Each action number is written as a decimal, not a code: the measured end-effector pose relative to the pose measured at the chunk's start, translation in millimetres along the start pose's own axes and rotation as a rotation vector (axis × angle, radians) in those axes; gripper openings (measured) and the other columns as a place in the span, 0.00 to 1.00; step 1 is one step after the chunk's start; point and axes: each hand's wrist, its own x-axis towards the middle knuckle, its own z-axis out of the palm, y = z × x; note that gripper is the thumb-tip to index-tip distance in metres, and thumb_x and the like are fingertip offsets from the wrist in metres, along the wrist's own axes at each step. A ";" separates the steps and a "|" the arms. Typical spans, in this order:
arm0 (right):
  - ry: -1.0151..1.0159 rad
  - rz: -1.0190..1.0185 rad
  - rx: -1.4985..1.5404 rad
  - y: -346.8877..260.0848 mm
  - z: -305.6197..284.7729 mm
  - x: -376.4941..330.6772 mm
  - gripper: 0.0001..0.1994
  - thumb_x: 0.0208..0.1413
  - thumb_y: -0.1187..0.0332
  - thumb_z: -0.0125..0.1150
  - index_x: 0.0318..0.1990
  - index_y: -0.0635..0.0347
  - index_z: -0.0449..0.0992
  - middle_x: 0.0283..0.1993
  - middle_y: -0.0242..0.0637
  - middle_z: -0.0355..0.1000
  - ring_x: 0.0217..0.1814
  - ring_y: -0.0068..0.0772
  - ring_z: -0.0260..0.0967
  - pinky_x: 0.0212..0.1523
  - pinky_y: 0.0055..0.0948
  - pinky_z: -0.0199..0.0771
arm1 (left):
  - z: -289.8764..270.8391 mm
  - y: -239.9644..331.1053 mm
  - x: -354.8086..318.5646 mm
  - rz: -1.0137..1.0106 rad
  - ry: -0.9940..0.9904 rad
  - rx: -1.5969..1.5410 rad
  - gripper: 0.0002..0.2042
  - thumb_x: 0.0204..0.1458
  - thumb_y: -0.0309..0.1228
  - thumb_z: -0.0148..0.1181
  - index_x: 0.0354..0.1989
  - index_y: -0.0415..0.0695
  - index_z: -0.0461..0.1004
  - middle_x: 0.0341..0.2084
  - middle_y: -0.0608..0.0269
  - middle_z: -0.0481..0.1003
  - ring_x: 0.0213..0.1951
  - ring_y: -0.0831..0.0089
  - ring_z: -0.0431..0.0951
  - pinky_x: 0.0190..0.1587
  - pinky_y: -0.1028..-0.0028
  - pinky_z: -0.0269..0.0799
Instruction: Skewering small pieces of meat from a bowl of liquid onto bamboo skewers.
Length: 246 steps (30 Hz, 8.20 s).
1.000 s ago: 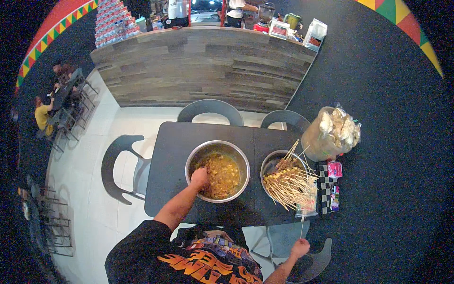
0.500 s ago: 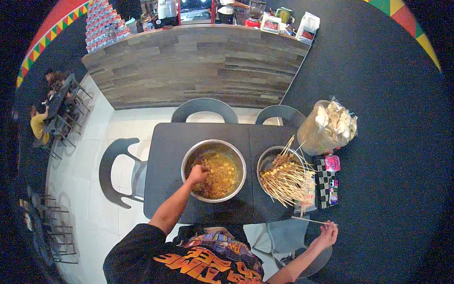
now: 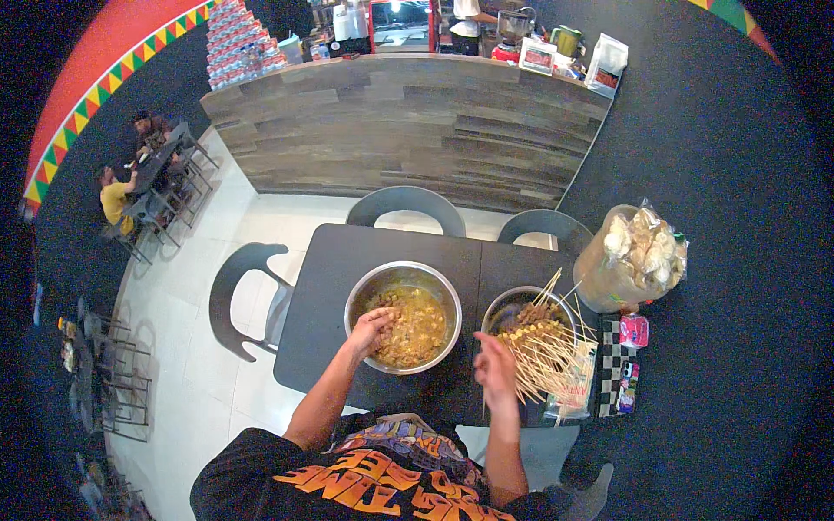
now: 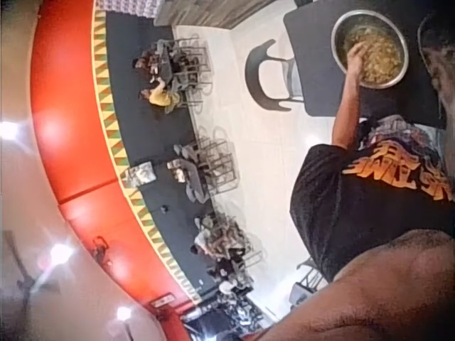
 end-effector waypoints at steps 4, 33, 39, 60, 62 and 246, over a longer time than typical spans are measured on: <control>-0.192 0.032 -0.096 23.9 8.4 17.6 0.12 0.57 0.68 0.46 0.43 0.65 0.70 0.19 0.28 0.62 0.12 0.12 0.51 0.12 0.13 0.47 | 11.1 1.2 -5.0 0.007 -0.030 -0.054 0.08 0.51 0.28 0.52 0.40 0.41 0.70 0.32 0.66 0.73 0.33 0.79 0.70 0.35 0.77 0.67; -0.264 0.248 -0.275 76.3 -5.0 9.4 0.12 0.56 0.68 0.45 0.44 0.61 0.70 0.18 0.30 0.63 0.11 0.15 0.51 0.11 0.15 0.47 | 16.5 -17.8 -4.3 0.054 -0.006 -0.313 0.12 0.50 0.23 0.50 0.44 0.36 0.67 0.28 0.57 0.73 0.30 0.70 0.74 0.35 0.74 0.72; -0.262 0.061 -0.544 74.4 34.1 4.6 0.12 0.56 0.67 0.46 0.43 0.63 0.71 0.16 0.28 0.62 0.14 0.16 0.55 0.14 0.16 0.54 | 16.6 -11.8 -9.5 0.062 -0.038 -0.261 0.12 0.49 0.22 0.53 0.44 0.37 0.67 0.34 0.55 0.72 0.34 0.68 0.74 0.40 0.71 0.72; -0.203 -0.132 -0.639 91.1 40.3 21.2 0.11 0.55 0.69 0.48 0.37 0.64 0.75 0.13 0.22 0.57 0.14 0.13 0.52 0.15 0.18 0.51 | 18.8 -11.6 -4.0 -0.126 -0.107 -0.401 0.09 0.52 0.28 0.51 0.40 0.39 0.69 0.35 0.61 0.72 0.38 0.71 0.73 0.45 0.70 0.71; -0.218 -0.204 -0.726 95.2 37.6 27.8 0.11 0.55 0.69 0.47 0.37 0.64 0.75 0.13 0.22 0.57 0.13 0.12 0.51 0.14 0.18 0.50 | 19.0 -11.1 -1.6 -0.108 -0.130 -0.389 0.09 0.52 0.28 0.51 0.39 0.39 0.70 0.34 0.61 0.72 0.37 0.71 0.73 0.45 0.70 0.71; 0.112 -0.332 -0.692 88.5 -9.6 15.5 0.09 0.53 0.69 0.50 0.31 0.66 0.75 0.16 0.26 0.61 0.19 0.15 0.54 0.21 0.20 0.54 | 22.2 -50.5 21.6 -0.099 0.007 1.535 0.18 0.38 0.36 0.58 0.40 0.46 0.74 0.39 0.48 0.72 0.47 0.59 0.70 0.49 0.63 0.63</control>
